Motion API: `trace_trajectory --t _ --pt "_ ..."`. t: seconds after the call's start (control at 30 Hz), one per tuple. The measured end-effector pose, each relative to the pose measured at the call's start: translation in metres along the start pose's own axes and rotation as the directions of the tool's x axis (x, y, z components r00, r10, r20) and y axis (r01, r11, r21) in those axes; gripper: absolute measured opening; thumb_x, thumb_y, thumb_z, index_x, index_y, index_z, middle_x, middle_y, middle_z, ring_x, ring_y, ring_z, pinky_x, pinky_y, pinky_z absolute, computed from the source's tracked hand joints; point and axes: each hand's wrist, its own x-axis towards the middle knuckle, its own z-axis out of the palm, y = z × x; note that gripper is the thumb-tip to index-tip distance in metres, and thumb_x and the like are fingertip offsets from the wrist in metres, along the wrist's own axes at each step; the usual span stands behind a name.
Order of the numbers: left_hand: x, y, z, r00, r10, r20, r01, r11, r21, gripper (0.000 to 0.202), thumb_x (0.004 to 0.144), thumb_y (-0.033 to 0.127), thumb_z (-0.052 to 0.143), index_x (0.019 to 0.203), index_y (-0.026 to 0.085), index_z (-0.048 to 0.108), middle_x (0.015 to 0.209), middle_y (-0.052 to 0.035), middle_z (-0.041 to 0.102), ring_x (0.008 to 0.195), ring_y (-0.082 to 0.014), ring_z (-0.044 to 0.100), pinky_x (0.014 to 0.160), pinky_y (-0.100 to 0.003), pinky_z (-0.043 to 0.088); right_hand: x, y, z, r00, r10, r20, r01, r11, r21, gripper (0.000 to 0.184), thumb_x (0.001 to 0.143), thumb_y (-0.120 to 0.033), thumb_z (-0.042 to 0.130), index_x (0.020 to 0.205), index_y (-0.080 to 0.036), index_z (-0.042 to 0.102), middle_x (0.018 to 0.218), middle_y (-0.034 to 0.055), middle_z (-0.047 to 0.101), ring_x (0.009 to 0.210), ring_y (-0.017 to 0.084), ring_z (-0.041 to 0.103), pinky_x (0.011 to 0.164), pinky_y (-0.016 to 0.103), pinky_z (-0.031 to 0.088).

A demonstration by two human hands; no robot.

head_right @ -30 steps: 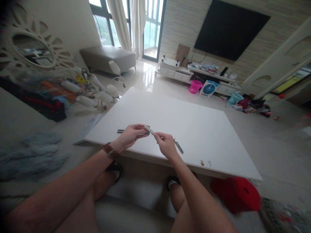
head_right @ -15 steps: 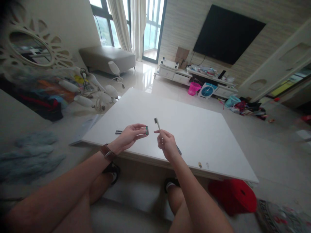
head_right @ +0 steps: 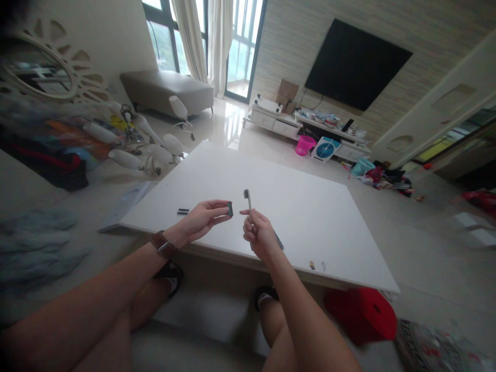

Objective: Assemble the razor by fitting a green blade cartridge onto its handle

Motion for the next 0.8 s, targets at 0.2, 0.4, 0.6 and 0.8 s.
trace_trajectory --t 0.2,0.4,0.6,0.8 --pt "0.0004 -0.0002 -0.0010 1.000 0.001 -0.019 0.000 1.000 0.014 0.025 0.068 0.017 0.085 0.091 0.012 0.078 0.093 -0.0084 0.075 0.091 -0.0166 0.067 0.095 -0.038 0.053 0.0025 0.0050 -0.0021 0.995 -0.074 -0.065 0.065 0.989 -0.135 0.032 0.079 -0.048 0.073 0.089 -0.018 0.069 0.058 -0.0059 0.042 0.045 0.006 0.027 0.040 0.020 0.016" --pt "-0.0009 0.0016 0.0005 0.998 0.043 -0.044 -0.042 0.999 0.026 0.024 0.063 0.019 0.088 0.084 0.012 0.078 0.089 -0.0075 0.076 0.085 -0.0160 0.067 0.095 -0.039 0.053 -0.0001 0.0050 -0.0053 0.950 -0.309 -0.041 0.234 0.794 -0.562 0.036 0.088 -0.051 0.062 0.090 -0.017 0.074 0.056 -0.0045 0.044 0.047 0.009 0.036 0.044 0.024 0.023" --pt "0.0000 -0.0007 -0.0008 0.998 0.053 -0.031 -0.052 0.998 0.030 0.024 0.062 0.018 0.088 0.084 0.012 0.079 0.088 -0.0076 0.076 0.084 -0.0170 0.068 0.095 -0.039 0.053 -0.0036 0.0064 -0.0038 0.919 -0.391 0.049 0.274 0.543 -0.794 0.037 0.092 -0.047 0.057 0.095 -0.016 0.077 0.059 -0.0020 0.050 0.054 0.012 0.042 0.052 0.026 0.029" --pt "0.0001 -0.0011 0.0010 0.996 0.077 -0.037 -0.075 0.996 0.054 0.024 0.062 0.020 0.087 0.083 0.011 0.079 0.088 -0.0086 0.077 0.083 -0.0172 0.068 0.094 -0.039 0.055 -0.0033 0.0060 -0.0036 0.923 -0.384 0.017 0.263 0.598 -0.757 0.040 0.092 -0.049 0.056 0.100 -0.015 0.077 0.059 -0.0025 0.047 0.054 0.012 0.042 0.050 0.026 0.029"
